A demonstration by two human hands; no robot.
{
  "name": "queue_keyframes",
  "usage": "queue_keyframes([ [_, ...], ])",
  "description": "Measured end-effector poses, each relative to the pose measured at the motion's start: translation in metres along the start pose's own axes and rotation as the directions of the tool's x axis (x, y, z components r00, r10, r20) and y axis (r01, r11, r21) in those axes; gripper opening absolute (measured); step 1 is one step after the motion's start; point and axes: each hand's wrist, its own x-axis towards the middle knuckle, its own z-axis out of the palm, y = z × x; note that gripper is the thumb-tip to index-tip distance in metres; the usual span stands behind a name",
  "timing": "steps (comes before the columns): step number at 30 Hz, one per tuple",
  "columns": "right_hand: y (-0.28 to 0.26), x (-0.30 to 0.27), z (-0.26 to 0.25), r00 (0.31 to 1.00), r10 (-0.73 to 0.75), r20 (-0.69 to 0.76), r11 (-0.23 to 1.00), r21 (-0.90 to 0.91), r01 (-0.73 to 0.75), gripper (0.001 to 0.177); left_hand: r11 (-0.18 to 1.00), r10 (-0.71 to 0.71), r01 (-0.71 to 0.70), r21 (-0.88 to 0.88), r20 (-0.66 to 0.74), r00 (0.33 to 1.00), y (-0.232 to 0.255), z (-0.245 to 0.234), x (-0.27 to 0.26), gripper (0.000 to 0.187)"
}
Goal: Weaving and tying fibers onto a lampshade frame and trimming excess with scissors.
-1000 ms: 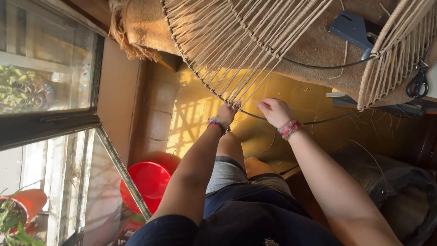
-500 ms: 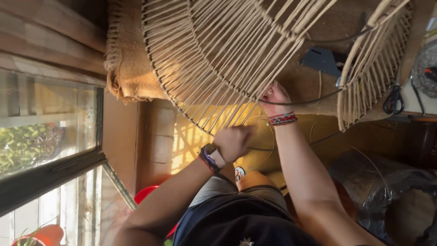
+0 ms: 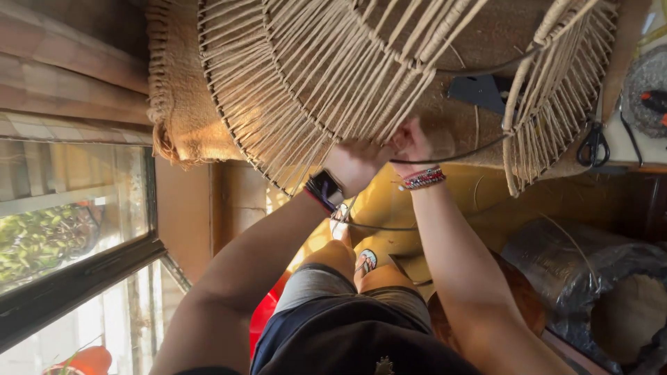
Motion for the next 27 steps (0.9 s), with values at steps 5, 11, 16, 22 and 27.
queue_keyframes([
  [5,-0.007,-0.079,-0.023,0.857,0.372,-0.357,0.908,-0.053,-0.416,0.018,0.384,-0.272,0.312,-0.869,0.216,0.938,-0.004,-0.035,-0.016,0.016],
  [11,-0.105,-0.119,0.118,0.915,0.356,-0.193,0.931,-0.017,-0.366,0.061,0.133,-0.232,0.566,-0.813,0.53,0.816,0.106,-0.064,-0.138,0.028],
  [16,-0.103,-0.158,0.107,0.98,0.119,-0.161,0.875,-0.449,-0.18,0.035,-0.132,-0.524,0.749,-0.649,0.687,0.503,0.151,-0.055,-0.183,0.024],
  [22,-0.019,-0.255,0.047,0.638,0.768,-0.052,-0.11,-0.993,0.052,0.025,-0.605,-0.432,0.683,-0.409,0.889,0.15,0.147,-0.102,-0.139,0.027],
  [27,-0.03,-0.237,0.086,0.71,0.703,-0.046,0.082,-0.986,-0.145,0.022,-0.32,-0.41,0.886,-0.335,0.892,0.19,0.123,-0.087,-0.158,0.036],
])
